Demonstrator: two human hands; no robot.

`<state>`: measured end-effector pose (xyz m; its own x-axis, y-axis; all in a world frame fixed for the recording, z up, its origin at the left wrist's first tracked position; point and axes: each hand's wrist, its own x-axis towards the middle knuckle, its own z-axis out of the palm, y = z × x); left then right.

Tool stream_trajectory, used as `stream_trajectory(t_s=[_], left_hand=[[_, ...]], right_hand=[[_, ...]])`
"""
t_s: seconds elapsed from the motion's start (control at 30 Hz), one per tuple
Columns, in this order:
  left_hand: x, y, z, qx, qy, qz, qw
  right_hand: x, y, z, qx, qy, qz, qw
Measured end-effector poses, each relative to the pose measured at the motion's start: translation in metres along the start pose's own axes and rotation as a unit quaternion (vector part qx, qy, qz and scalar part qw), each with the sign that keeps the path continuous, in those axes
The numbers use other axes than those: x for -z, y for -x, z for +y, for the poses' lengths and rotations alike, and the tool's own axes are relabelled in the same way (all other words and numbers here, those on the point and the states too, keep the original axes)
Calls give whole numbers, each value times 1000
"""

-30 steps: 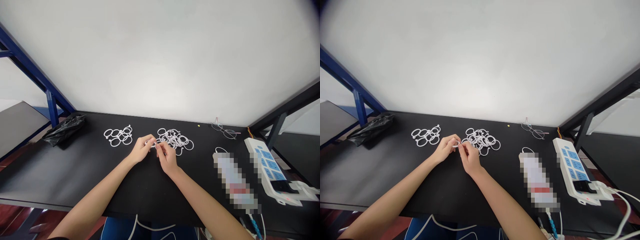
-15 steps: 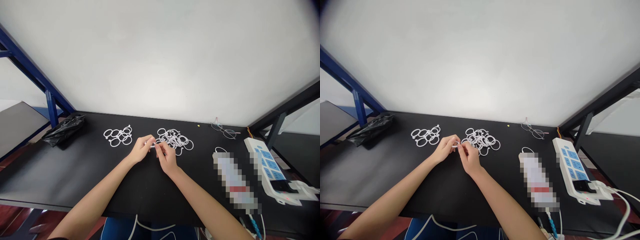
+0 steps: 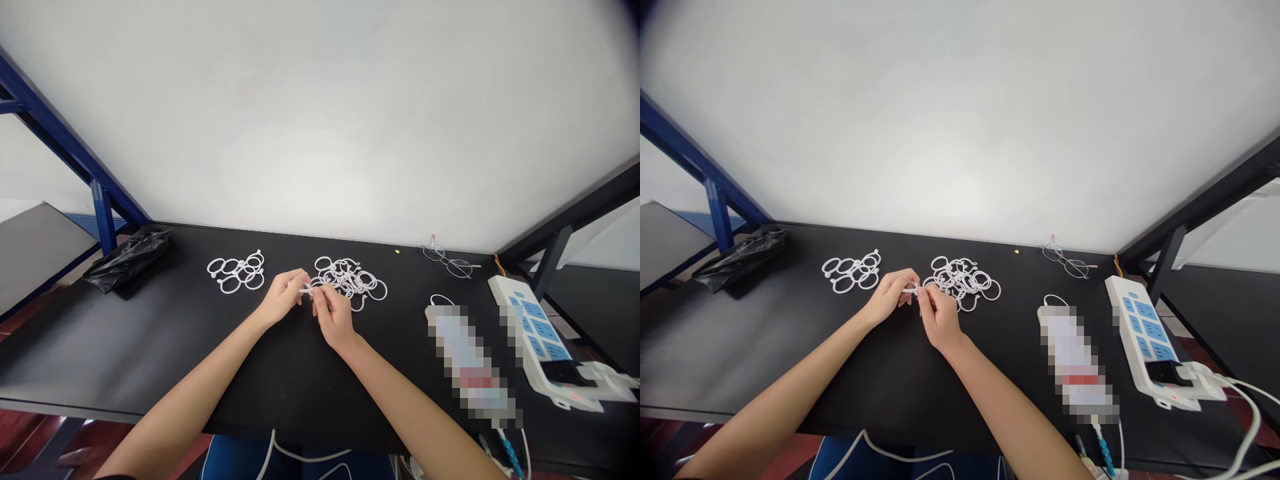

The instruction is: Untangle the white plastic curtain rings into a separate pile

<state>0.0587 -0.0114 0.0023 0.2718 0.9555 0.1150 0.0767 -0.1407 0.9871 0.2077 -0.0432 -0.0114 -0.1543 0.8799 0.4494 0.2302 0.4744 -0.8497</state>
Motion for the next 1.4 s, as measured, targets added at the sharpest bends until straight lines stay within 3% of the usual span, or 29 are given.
stream_trajectory(t_s=[1.4], left_hand=[[5,0,9,54,0,-47,997]], right_hand=[[0,2,5,-44,13,-37,998]])
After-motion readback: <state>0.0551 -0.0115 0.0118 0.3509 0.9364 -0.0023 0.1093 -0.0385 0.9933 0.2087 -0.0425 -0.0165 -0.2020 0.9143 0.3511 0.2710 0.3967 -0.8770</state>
